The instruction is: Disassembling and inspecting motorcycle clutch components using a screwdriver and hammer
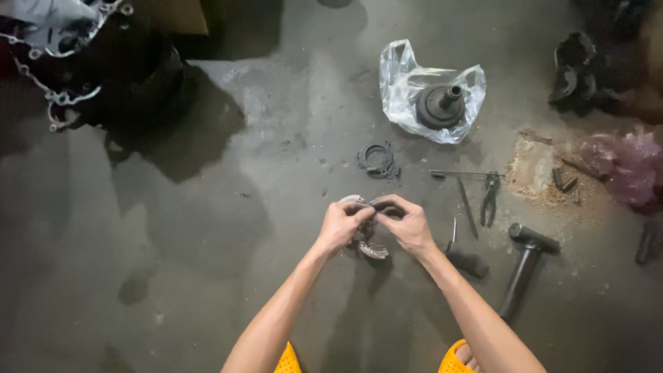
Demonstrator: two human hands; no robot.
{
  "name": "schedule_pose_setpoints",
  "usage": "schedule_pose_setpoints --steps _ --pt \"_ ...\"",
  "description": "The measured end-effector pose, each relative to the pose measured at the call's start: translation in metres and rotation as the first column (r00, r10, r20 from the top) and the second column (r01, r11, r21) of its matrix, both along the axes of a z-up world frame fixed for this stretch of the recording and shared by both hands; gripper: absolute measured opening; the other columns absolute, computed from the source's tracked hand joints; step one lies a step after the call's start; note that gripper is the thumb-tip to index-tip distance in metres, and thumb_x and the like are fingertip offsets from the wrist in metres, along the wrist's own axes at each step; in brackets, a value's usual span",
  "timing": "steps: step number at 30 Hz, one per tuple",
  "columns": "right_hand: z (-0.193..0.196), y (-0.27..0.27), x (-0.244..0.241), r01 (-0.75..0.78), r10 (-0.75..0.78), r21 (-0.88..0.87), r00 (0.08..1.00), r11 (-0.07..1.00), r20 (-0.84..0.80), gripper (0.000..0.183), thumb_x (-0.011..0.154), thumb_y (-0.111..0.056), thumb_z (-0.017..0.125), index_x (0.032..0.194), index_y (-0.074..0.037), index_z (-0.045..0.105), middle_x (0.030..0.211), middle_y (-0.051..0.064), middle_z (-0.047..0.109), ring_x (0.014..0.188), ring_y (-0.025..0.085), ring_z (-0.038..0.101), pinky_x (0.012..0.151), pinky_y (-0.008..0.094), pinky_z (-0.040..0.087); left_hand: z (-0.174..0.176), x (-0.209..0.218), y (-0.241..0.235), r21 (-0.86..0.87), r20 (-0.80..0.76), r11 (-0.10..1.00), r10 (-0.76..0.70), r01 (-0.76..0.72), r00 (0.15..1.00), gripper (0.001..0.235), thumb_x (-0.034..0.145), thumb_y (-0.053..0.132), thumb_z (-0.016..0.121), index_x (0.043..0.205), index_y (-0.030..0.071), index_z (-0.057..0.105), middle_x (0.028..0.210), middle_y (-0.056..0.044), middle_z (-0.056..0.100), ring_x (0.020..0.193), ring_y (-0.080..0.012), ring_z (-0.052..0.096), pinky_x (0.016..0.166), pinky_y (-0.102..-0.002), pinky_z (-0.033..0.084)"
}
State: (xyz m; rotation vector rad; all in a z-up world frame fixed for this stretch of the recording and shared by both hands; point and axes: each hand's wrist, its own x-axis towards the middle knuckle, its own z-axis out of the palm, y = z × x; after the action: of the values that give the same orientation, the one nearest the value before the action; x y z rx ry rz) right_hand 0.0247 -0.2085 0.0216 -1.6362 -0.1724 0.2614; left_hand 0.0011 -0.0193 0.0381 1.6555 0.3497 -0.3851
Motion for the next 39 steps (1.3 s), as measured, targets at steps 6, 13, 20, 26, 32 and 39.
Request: schedule_pose_setpoints --steps 6,13,20,26,32,39 --pt "0.039 0.002 0.008 -0.052 0.199 -0.361 0.903 0.931 0.381 0.015 0.083 -0.006 0.082 0.097 -0.004 0.076 0.089 0.013 0.075 0.079 0.028 0.076 0.065 0.035 0.062 0.009 0.005 0.014 0.184 0.087 0.973 -0.158 0.140 0.984 0.030 0.085 0.036 0.080 0.098 0.009 0.082 0.092 -0.020 0.078 0.089 -0.0368 0.075 0.076 -0.047 0.057" --pt "-0.033 -0.003 -0.001 0.023 0.210 -0.538 0.906 0.842 0.367 0.016 0.083 -0.012 0.079 0.098 -0.007 0.073 0.083 0.013 0.066 0.077 0.032 0.070 0.066 0.040 0.059 0.007 0.010 0.040 0.810 -0.117 0.358 -0.676 0.464 0.727 0.116 0.062 0.039 0.095 0.156 0.005 0.036 0.159 -0.025 0.037 0.148 -0.0424 0.033 0.113 -0.061 0.040" --pt "-0.032 0.004 -0.012 0.005 0.210 -0.631 0.941 0.776 0.265 0.012 0.088 -0.014 0.076 0.098 -0.007 0.073 0.082 0.010 0.066 0.077 0.029 0.071 0.067 0.036 0.060 0.005 0.008 0.036 0.791 -0.218 0.260 -0.727 0.554 0.651 0.120 0.066 0.029 0.094 0.160 0.000 0.025 0.162 -0.024 0.033 0.151 -0.0412 0.027 0.119 -0.069 0.025" --pt "-0.058 -0.004 -0.012 0.077 0.204 -0.690 0.927 0.720 0.316 0.013 0.087 -0.020 0.077 0.094 -0.011 0.071 0.082 0.007 0.062 0.078 0.028 0.069 0.071 0.035 0.059 -0.050 -0.018 0.023 0.914 -0.062 0.245 -0.702 0.322 0.710 0.124 0.058 0.058 0.091 0.151 -0.004 0.037 0.144 -0.022 0.049 0.136 -0.0346 0.046 0.114 -0.066 0.036" --pt "-0.032 -0.024 -0.012 0.038 0.163 -0.636 0.953 0.771 0.255 0.036 0.084 -0.019 0.079 0.117 -0.007 0.070 0.099 0.016 0.067 0.094 0.037 0.070 0.081 0.044 0.059 -0.026 -0.016 0.011 0.895 -0.079 0.259 -0.710 0.364 0.700 0.131 0.058 0.054 0.095 0.155 -0.005 0.030 0.154 -0.028 0.037 0.144 -0.0406 0.037 0.114 -0.071 0.031" --pt "0.089 -0.018 -0.036 -0.004 -0.239 -0.403 0.800 0.915 -0.550 0.082 0.086 -0.004 0.071 0.154 0.012 0.027 0.115 0.040 0.068 0.112 0.049 0.069 0.094 0.059 0.055 -0.038 -0.008 0.007 0.897 -0.153 0.169 -0.748 0.409 0.645 0.122 0.066 0.051 0.093 0.154 -0.005 0.031 0.153 -0.027 0.034 0.142 -0.0381 0.037 0.114 -0.066 0.033"
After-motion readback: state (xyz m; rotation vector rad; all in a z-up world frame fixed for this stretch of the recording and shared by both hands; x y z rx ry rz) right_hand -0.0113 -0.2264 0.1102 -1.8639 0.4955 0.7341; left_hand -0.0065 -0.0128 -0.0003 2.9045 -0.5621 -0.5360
